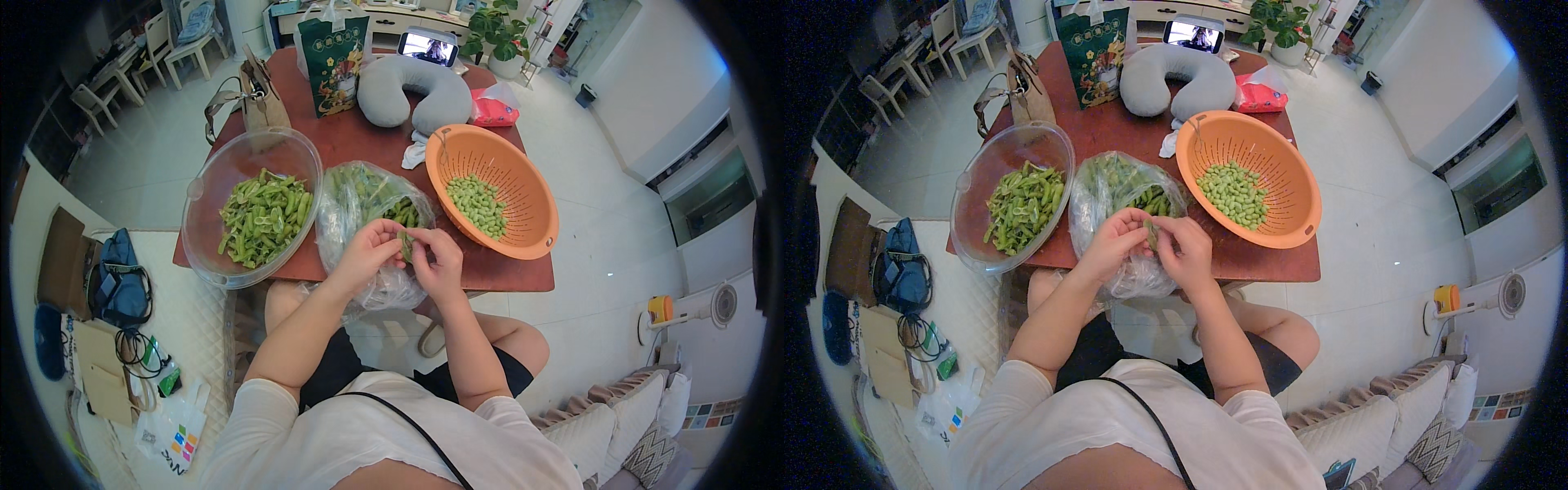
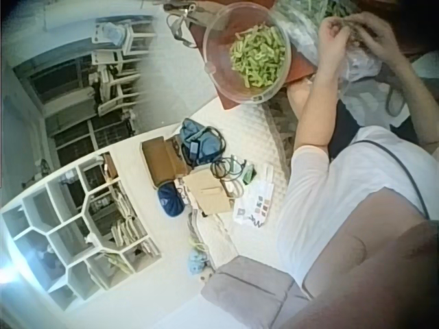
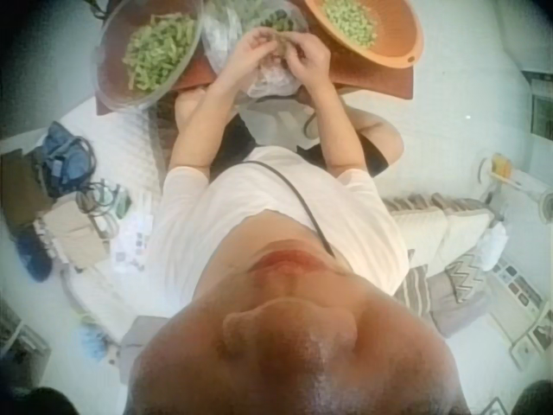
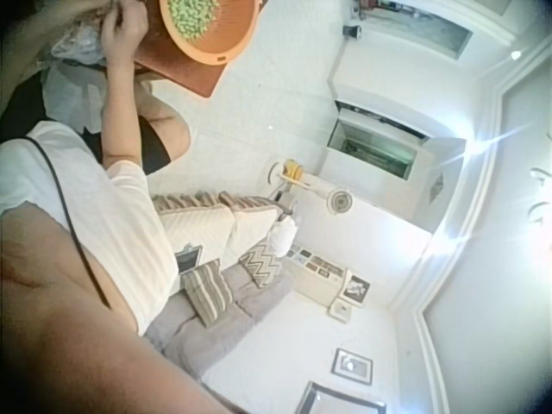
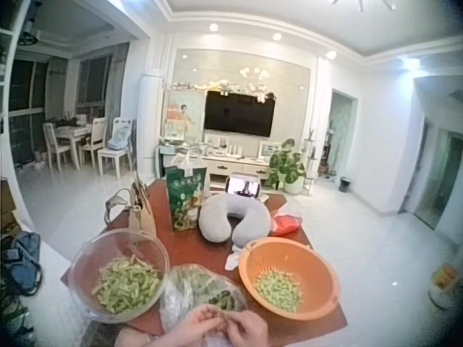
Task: The person shells beans by hand, removing the seeds from the pods and placing the seeds into an orange colander and the empty pods into a clear bowl.
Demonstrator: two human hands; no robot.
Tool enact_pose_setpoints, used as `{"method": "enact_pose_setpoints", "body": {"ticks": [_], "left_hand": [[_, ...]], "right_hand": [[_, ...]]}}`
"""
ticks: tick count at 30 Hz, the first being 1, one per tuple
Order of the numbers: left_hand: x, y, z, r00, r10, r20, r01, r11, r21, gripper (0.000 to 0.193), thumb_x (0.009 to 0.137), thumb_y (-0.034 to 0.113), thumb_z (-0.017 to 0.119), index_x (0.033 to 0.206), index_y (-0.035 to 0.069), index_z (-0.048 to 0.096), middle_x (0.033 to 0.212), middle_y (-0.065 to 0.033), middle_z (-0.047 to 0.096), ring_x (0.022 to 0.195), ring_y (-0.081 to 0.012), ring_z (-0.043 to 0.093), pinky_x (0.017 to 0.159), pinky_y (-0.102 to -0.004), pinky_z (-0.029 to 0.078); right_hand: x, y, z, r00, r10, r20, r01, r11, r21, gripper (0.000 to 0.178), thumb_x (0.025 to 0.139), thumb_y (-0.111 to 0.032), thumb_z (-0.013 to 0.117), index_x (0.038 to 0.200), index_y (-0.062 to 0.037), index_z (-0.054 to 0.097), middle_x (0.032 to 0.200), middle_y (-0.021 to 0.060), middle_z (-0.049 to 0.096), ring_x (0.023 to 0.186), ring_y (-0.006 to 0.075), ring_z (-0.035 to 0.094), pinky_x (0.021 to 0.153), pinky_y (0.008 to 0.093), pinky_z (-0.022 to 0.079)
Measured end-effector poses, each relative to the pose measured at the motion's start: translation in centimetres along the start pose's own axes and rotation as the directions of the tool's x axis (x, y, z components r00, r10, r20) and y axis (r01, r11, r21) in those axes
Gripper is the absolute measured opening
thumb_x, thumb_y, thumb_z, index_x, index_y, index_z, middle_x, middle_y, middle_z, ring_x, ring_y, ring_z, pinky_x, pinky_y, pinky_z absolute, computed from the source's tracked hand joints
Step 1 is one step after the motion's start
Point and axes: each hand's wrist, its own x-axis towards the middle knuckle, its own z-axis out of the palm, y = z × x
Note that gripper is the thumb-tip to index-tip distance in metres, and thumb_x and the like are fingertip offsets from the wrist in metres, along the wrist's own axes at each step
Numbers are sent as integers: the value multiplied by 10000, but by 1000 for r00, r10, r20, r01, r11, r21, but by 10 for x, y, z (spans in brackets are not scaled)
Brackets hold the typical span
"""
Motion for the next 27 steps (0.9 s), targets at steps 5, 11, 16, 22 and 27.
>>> {"method": "enact_pose_setpoints", "body": {"ticks": [5, 11, 16, 22, 27], "left_hand": [[-1, -4, 1, 997, -47, -56, 58, 978, 199, 161, 919, 133, 445, 1034, 31, 494, 865, -38, 566, 697, -94, 560, 615, -232, 489], [0, -8, 1, 996, -68, 59, 52, 969, 241, 165, 942, 158, 418, 911, 24, 509, 786, -25, 546, 653, -81, 562, 569, -212, 468], [2, -11, -2, 996, -55, 70, 36, 968, 248, 159, 942, 173, 423, 958, 34, 500, 818, -24, 567, 679, -85, 570, 601, -222, 492], [2, -13, 2, 999, 16, 36, -25, 966, 256, 93, 907, 115, 473, 948, 31, 478, 751, -23, 547, 618, -84, 553, 554, -213, 471], [-1, -8, 5, 1000, 24, 8, -26, 957, 291, 80, 889, 78, 468, 939, 19, 486, 691, -22, 529, 562, -78, 521, 511, -208, 455]], "right_hand": [[-1, -4, 0, 995, 97, -23, -96, 995, 35, 192, 694, 49, 606, 874, -17, 623, 687, 99, 583, 593, 216, 555, 538, 300, 444], [0, -2, -2, 998, 60, 10, -58, 994, -97, 168, 695, 27, 629, 859, -12, 624, 663, 98, 557, 605, 228, 547, 549, 306, 435], [1, -3, -1, 995, 103, 6, -103, 994, -29, 154, 721, 13, 614, 873, -5, 627, 677, 107, 550, 615, 245, 543, 556, 315, 432], [1, -1, 1, 995, 90, 30, -91, 996, 20, 149, 744, 13, 591, 887, 2, 629, 700, 113, 557, 635, 254, 552, 565, 318, 438], [1, -2, 1, 997, 66, 36, -66, 998, -5, 155, 725, 13, 622, 878, -4, 636, 717, 111, 571, 653, 246, 565, 576, 314, 446]]}}
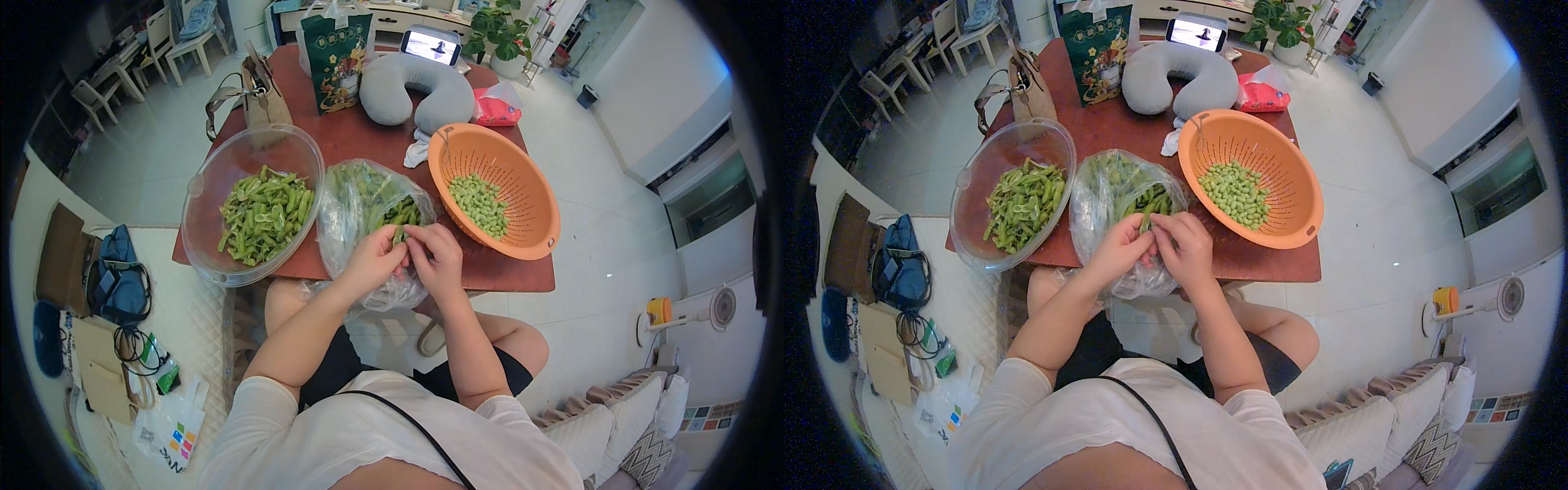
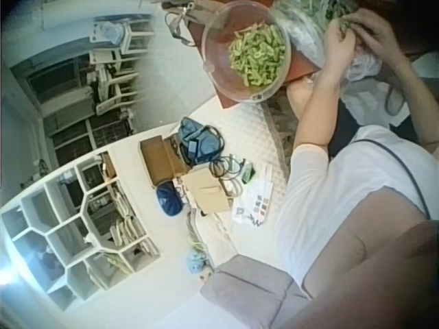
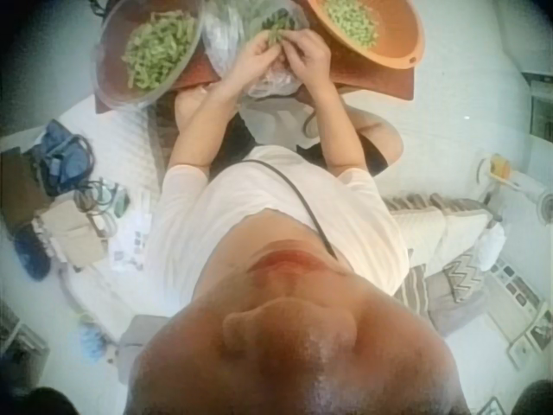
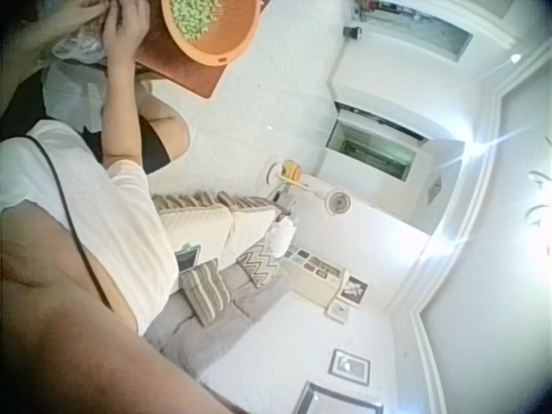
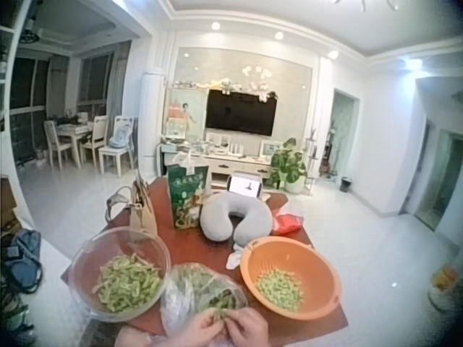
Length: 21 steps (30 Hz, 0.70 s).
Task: The person shells beans by hand, removing the seeds from the pods and placing the seeds into an orange colander and the empty pods into a clear bowl.
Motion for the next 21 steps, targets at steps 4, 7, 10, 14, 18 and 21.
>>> {"method": "enact_pose_setpoints", "body": {"ticks": [4, 7, 10, 14, 18, 21], "left_hand": [[-2, 4, 2, 999, -34, -20, 35, 999, 16, 87, 895, 92, 468, 905, 13, 501, 677, -18, 521, 551, -66, 497, 490, -209, 453], [-3, 5, 3, 998, -39, -42, 40, 999, 34, 95, 898, 98, 466, 882, 12, 503, 668, -15, 517, 551, -62, 492, 479, -210, 450], [-3, 5, 3, 998, -43, -55, 45, 999, 24, 100, 899, 101, 466, 870, 12, 500, 657, -16, 517, 545, -61, 492, 472, -210, 446], [-4, 6, 2, 997, -59, -52, 60, 998, 17, 104, 898, 104, 468, 862, 12, 501, 645, -16, 518, 531, -63, 495, 467, -208, 441], [-4, 5, 2, 996, -66, -56, 67, 998, 16, 102, 897, 105, 472, 858, 16, 503, 646, -16, 519, 529, -64, 498, 466, -207, 439], [-4, 4, 2, 996, -62, -63, 63, 998, 13, 97, 895, 103, 478, 871, 15, 510, 647, -10, 519, 534, -61, 496, 466, -207, 439]], "right_hand": [[-2, 1, 2, 997, 70, -36, -70, 997, 20, 162, 703, 7, 651, 864, -10, 647, 744, 106, 585, 677, 238, 578, 597, 305, 459], [-4, 3, 2, 997, 54, -51, -54, 999, 0, 163, 701, 0, 658, 863, -8, 648, 764, 108, 595, 698, 239, 587, 613, 307, 468], [-3, 1, 2, 998, 42, -53, -44, 998, -35, 171, 702, -6, 659, 872, -2, 645, 777, 112, 604, 709, 245, 593, 621, 313, 474], [-1, 2, 2, 998, -52, -19, 50, 994, -97, 175, 704, -14, 659, 876, 7, 638, 775, 117, 608, 698, 259, 593, 616, 321, 476], [-1, 4, 1, 1000, -20, 19, 21, 997, -73, 158, 704, -14, 655, 859, 9, 635, 771, 122, 608, 687, 268, 591, 612, 323, 478], [-3, 8, 0, 995, 56, 78, -55, 998, -15, 135, 716, -19, 653, 844, 18, 629, 768, 124, 608, 685, 253, 594, 611, 316, 479]]}}
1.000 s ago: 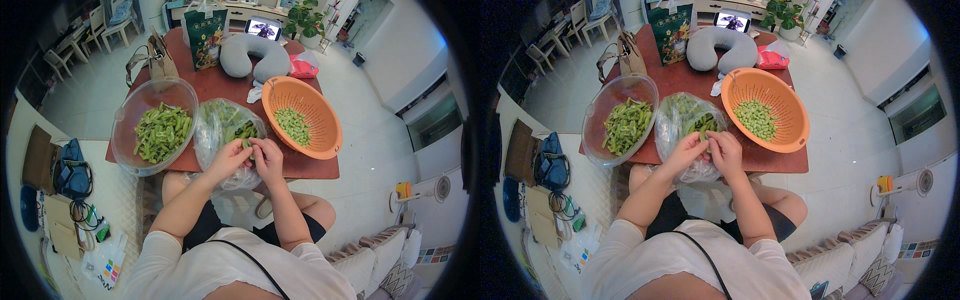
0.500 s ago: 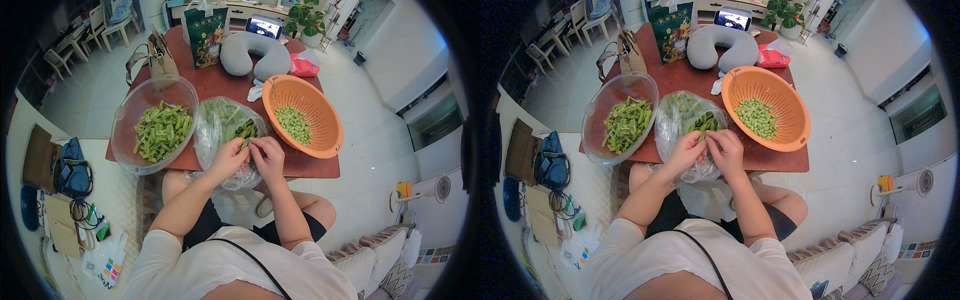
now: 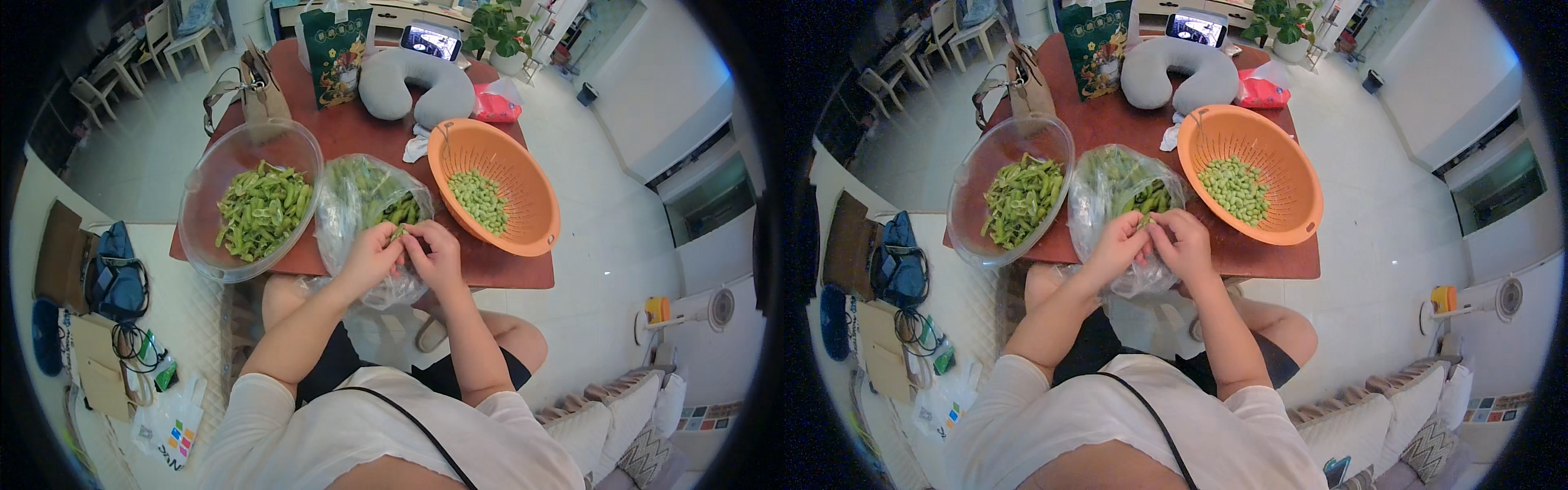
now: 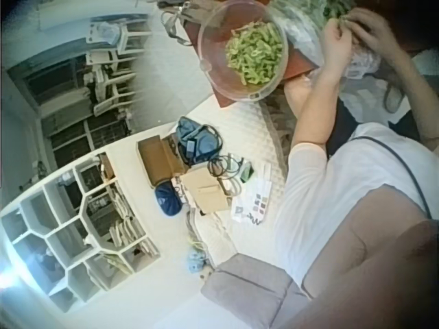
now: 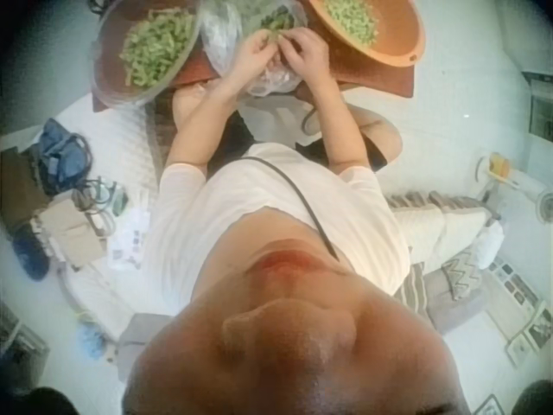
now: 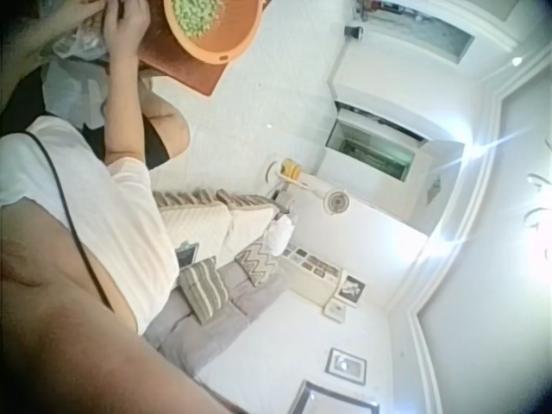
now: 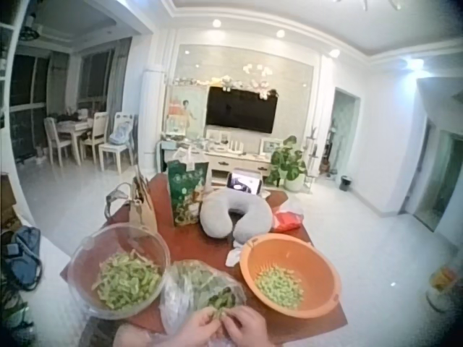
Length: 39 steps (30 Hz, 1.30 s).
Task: The person shells beans by hand, removing the seeds from the pods and placing the seeds into an orange colander and the empty pods into a clear bowl.
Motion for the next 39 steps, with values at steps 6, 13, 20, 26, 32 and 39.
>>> {"method": "enact_pose_setpoints", "body": {"ticks": [6, 13, 20, 26, 32, 39], "left_hand": [[-1, 3, 1, 1000, 27, 14, -27, 1000, 5, 104, 886, 107, 499, 902, 9, 531, 654, -1, 521, 551, -49, 493, 473, -201, 442], [-1, 3, 0, 1000, 12, 25, -13, 1000, 15, 100, 880, 105, 504, 882, 10, 535, 632, 2, 515, 534, -48, 488, 465, -203, 440], [-2, 4, 3, 999, 21, 24, -23, 996, 89, 93, 888, 106, 484, 867, 21, 517, 626, 3, 509, 517, -55, 478, 455, -206, 437], [2, 4, -1, 999, -19, 40, 21, 999, -50, 85, 906, 124, 467, 882, 43, 483, 629, -7, 514, 490, -56, 470, 451, -203, 432], [1, 6, 0, 999, -23, 47, 27, 997, -71, 103, 907, 123, 462, 894, 29, 503, 646, -2, 514, 514, -50, 470, 466, -196, 431], [1, 7, 0, 998, -37, 46, 39, 998, -55, 116, 912, 137, 452, 893, 36, 507, 649, 4, 514, 509, -44, 460, 468, -192, 429]], "right_hand": [[-1, 6, 0, 993, 121, 7, -120, 973, 198, 101, 754, -30, 636, 833, 31, 621, 779, 123, 614, 697, 216, 602, 620, 290, 475], [0, 2, -1, 991, 131, 32, -135, 978, 159, 75, 774, -22, 609, 827, 31, 616, 780, 128, 612, 702, 226, 602, 621, 286, 473], [-1, 5, -2, 986, 166, 18, -167, 977, 135, 94, 783, -21, 597, 860, 29, 618, 775, 123, 601, 691, 224, 593, 621, 282, 469], [0, -2, -1, 985, 171, 18, -171, 971, 165, 163, 772, -15, 609, 931, 17, 625, 826, 103, 614, 741, 191, 595, 672, 263, 465], [0, -2, -1, 994, 99, -39, -94, 987, 128, 170, 761, 3, 617, 930, 12, 623, 847, 96, 616, 745, 166, 595, 671, 248, 465], [-9, 8, 5, 962, 262, -73, -232, 931, 283, 157, 769, 10, 613, 926, 7, 605, 846, 90, 628, 759, 151, 604, 677, 249, 473]]}}
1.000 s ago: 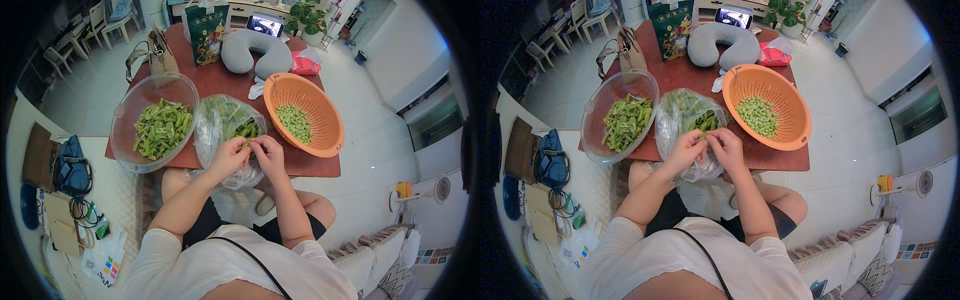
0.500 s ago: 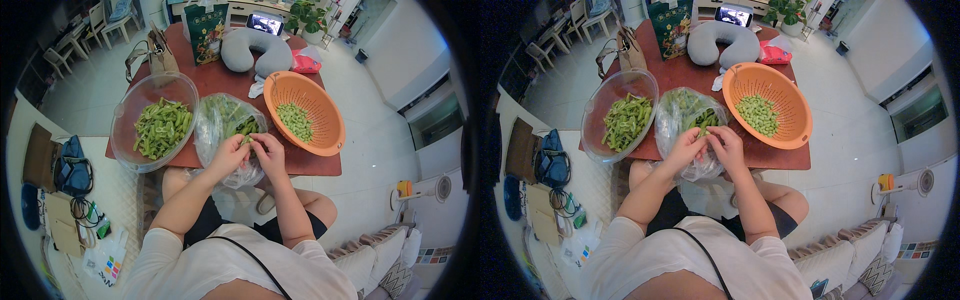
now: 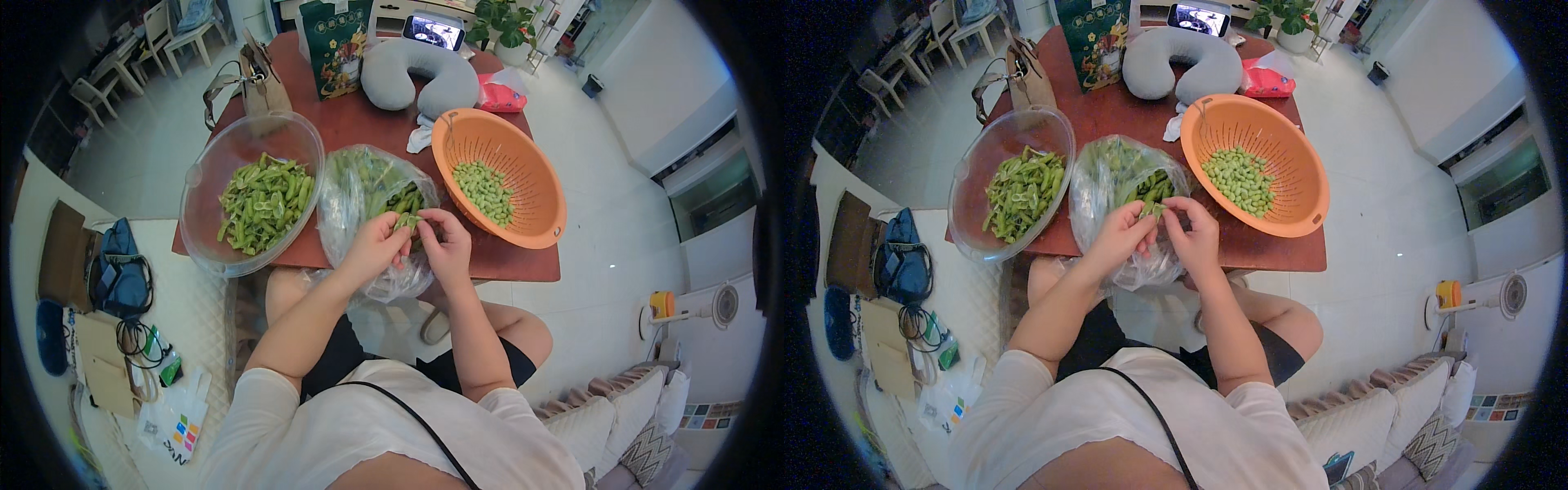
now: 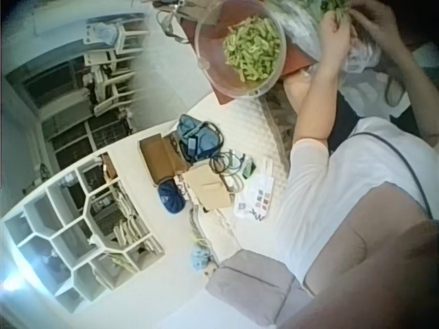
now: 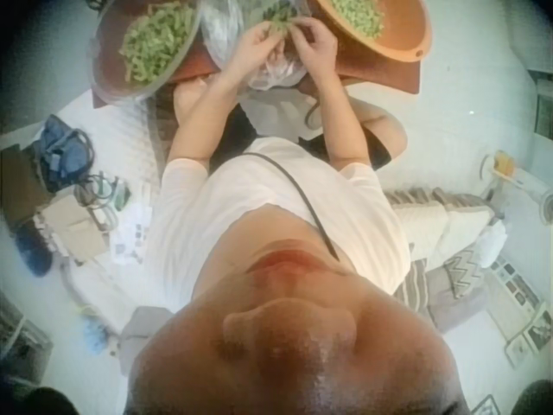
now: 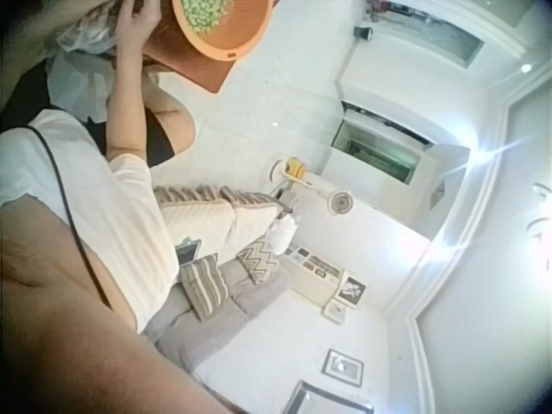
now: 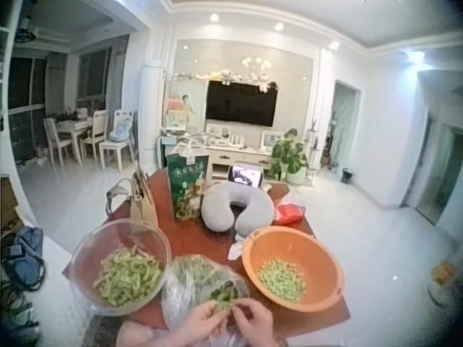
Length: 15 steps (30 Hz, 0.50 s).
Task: The person shells beans by hand, removing the seeds from the pods and placing the seeds into an orange colander and the empty pods into a clear bowl.
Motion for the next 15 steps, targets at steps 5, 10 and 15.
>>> {"method": "enact_pose_setpoints", "body": {"ticks": [5, 10, 15], "left_hand": [[0, -1, -2, 1000, -12, 5, 12, 1000, -5, 132, 911, 148, 454, 885, 31, 509, 647, 4, 515, 499, -37, 452, 466, -190, 429], [1, -2, -3, 1000, -3, 10, 3, 999, -34, 136, 911, 149, 453, 892, 27, 510, 647, 3, 516, 486, -36, 450, 462, -187, 432], [4, -4, -4, 1000, 21, 12, -20, 999, -32, 133, 915, 142, 442, 918, 25, 505, 658, 0, 516, 483, -37, 450, 460, -188, 437]], "right_hand": [[0, 1, 0, 993, 108, -40, -97, 972, 214, 160, 796, 17, 601, 956, 6, 589, 847, 39, 626, 748, 79, 584, 673, 209, 467], [0, 1, -2, 993, 116, 17, -117, 973, 197, 194, 812, 52, 577, 1002, 25, 554, 882, 44, 592, 792, 83, 564, 714, 196, 451], [-2, -1, -2, 993, 118, 13, -118, 976, 182, 187, 815, 47, 577, 998, 21, 550, 896, 52, 601, 805, 93, 576, 719, 202, 459]]}}
